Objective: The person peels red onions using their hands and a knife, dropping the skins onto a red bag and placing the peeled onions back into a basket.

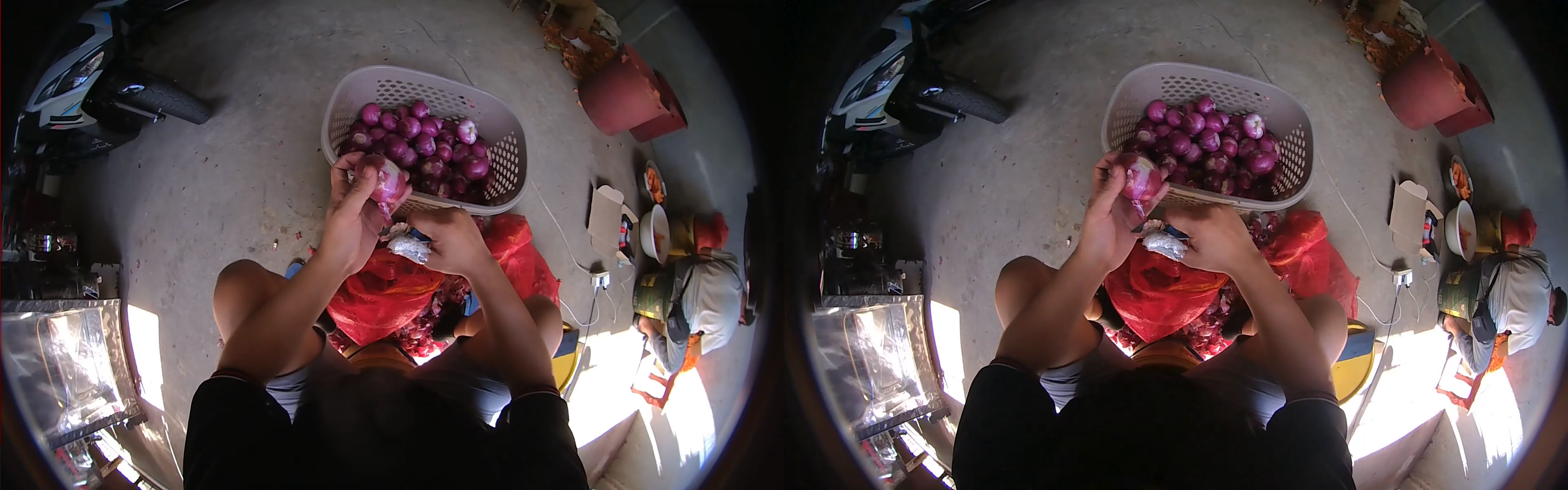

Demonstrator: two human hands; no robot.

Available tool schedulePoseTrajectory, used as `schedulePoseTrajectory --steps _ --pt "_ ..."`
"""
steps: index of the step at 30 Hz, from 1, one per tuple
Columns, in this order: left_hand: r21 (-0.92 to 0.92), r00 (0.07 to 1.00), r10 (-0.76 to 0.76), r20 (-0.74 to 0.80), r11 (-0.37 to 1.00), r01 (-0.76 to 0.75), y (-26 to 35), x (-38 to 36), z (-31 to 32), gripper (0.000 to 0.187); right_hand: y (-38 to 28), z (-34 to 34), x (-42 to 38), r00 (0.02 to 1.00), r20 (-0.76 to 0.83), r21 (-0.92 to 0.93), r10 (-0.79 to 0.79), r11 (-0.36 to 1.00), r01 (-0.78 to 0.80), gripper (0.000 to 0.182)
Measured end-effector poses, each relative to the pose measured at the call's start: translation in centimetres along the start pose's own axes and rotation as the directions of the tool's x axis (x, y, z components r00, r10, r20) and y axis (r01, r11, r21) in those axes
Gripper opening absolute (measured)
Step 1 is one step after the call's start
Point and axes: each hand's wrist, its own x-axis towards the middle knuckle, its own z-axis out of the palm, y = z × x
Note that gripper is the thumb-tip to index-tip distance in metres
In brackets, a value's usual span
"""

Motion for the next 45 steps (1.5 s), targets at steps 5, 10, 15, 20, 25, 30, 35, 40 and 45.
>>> schedulePoseTrajectory --steps 5,10,15,20,25,30,35,40,45 --pt "0.012 0.999 0.031 0.011 0.999 -0.031 0.3 0.0 0.0 0.037 -0.3 0.0 -0.2 0.995 0.098 -0.007 0.009 1.000 -0.008 0.020" --pt "-0.127 1.000 0.018 0.010 0.992 -0.017 0.5 0.9 -0.8 0.044 -1.2 -0.1 -0.2 0.958 0.285 -0.028 -0.001 1.000 0.010 0.025" --pt "-0.113 0.999 -0.035 -0.024 0.993 0.032 1.8 0.9 -0.7 0.046 0.1 0.7 -0.9 0.947 0.292 0.005 0.137 0.989 -0.145 0.030" --pt "0.074 0.988 -0.147 -0.051 0.986 0.151 1.9 0.6 -1.4 0.037 1.3 -0.4 -1.2 0.917 0.008 0.154 0.399 0.905 -0.396 0.038" --pt "0.296 0.957 -0.284 0.054 0.920 0.256 2.1 0.4 -1.0 0.050 2.4 -0.5 -0.8 0.864 -0.057 0.408 0.500 0.801 -0.437 0.043" --pt "0.427 0.898 -0.373 0.234 0.869 0.250 1.6 0.0 0.4 0.054 1.1 -0.4 -0.5 0.895 0.001 0.403 0.447 0.819 -0.409 0.055" --pt "0.465 0.911 -0.355 0.209 0.856 0.227 0.9 -0.1 0.3 0.055 2.2 -0.2 -1.3 0.888 0.055 0.342 0.457 0.827 -0.447 0.058" --pt "0.445 0.937 -0.303 0.176 0.873 0.199 0.9 -0.2 0.3 0.054 1.6 -2.2 -2.4 0.884 0.110 0.386 0.454 0.800 -0.459 0.060" --pt "0.394 0.961 -0.257 0.102 0.897 0.198 2.2 0.1 0.4 0.053 -1.1 -8.4 -4.7 0.863 0.034 -0.115 0.503 0.860 -0.497 0.051"
